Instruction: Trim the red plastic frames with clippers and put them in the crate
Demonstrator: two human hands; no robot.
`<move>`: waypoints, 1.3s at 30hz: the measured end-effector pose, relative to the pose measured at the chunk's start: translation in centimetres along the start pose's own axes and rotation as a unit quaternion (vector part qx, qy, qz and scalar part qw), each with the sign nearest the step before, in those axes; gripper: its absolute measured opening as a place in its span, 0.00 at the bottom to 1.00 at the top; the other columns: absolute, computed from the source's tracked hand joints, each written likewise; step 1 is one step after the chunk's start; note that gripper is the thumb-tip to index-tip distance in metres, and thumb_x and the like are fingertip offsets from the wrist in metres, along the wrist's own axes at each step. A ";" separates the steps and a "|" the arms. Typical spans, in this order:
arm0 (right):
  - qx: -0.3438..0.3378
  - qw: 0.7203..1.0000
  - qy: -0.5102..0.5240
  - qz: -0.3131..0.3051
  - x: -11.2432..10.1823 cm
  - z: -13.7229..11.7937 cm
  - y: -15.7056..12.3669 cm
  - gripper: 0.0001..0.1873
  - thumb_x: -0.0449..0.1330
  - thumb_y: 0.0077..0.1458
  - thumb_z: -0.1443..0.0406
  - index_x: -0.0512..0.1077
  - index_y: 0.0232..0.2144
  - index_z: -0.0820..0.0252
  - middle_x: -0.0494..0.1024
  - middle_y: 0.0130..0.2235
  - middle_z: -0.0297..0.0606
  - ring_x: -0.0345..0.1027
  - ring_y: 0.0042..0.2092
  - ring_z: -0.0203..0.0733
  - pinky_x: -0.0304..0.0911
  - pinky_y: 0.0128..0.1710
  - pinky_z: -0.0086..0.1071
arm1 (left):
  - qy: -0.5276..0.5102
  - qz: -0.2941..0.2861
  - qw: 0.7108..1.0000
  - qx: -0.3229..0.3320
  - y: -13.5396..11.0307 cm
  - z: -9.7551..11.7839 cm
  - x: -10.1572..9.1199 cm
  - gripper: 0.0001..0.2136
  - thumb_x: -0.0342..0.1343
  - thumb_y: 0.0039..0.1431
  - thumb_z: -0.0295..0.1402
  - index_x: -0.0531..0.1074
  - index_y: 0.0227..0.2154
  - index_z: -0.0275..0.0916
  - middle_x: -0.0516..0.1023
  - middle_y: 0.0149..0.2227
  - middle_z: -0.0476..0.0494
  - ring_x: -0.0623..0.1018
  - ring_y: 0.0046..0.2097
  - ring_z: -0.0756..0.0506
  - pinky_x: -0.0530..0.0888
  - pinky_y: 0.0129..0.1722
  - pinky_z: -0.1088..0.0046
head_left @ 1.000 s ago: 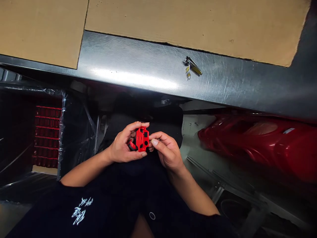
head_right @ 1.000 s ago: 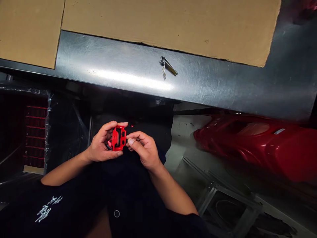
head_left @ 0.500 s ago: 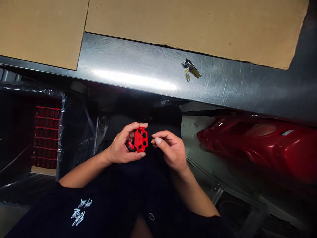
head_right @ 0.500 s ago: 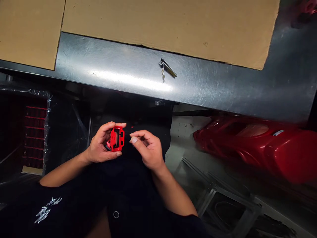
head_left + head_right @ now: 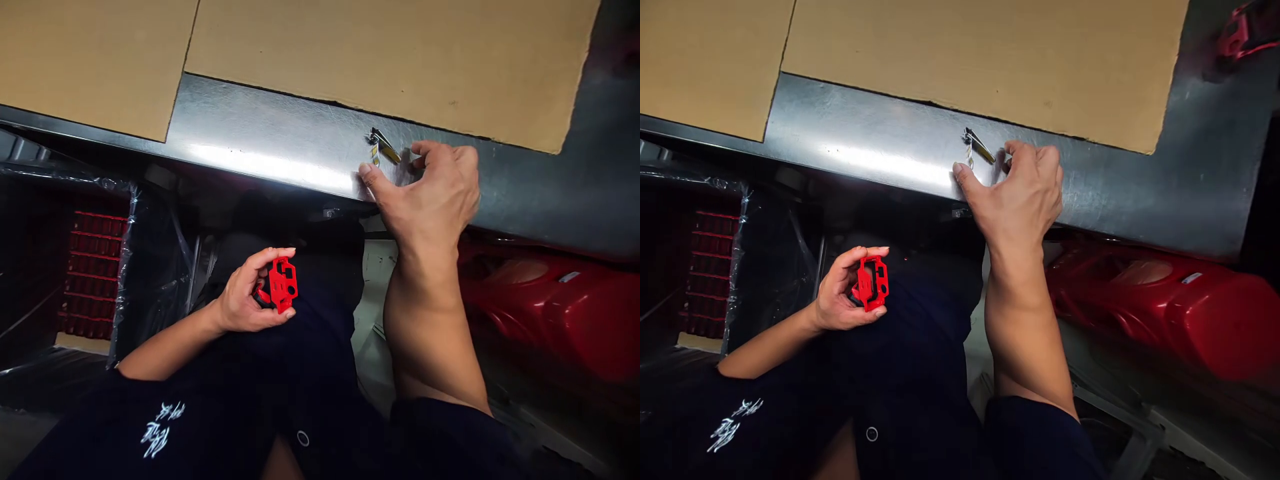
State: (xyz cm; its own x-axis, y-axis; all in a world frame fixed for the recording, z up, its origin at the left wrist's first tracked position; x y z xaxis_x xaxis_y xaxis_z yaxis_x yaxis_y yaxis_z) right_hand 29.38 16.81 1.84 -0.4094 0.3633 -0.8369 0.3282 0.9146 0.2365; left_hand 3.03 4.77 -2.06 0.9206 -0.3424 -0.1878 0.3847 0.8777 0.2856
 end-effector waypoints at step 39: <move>-0.207 0.906 0.317 -0.188 -3.6 -0.8 -15.5 0.11 0.68 0.54 0.74 0.83 0.38 0.56 0.85 0.41 0.41 0.83 0.37 0.42 0.81 0.34 0.32 | 0.144 -0.136 0.980 -0.001 2.0 1.2 0.1 0.34 0.66 0.52 0.37 0.62 0.62 0.39 0.77 0.51 0.35 0.82 0.47 0.42 0.81 0.36 0.72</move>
State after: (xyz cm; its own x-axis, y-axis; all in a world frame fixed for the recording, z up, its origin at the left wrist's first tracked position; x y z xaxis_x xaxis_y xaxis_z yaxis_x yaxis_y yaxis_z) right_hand 25.08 1.46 1.57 -0.8754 -0.0789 -0.4769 -0.2305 0.9353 0.2684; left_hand 3.99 6.09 -0.43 0.7273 -0.4551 -0.5136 0.6127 0.7678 0.1872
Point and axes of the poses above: each hand's wrist, its own y-axis towards the middle knuckle, its own x-axis out of the palm, z = x × y, the point moved 4 cm from there along y, towards the middle knuckle
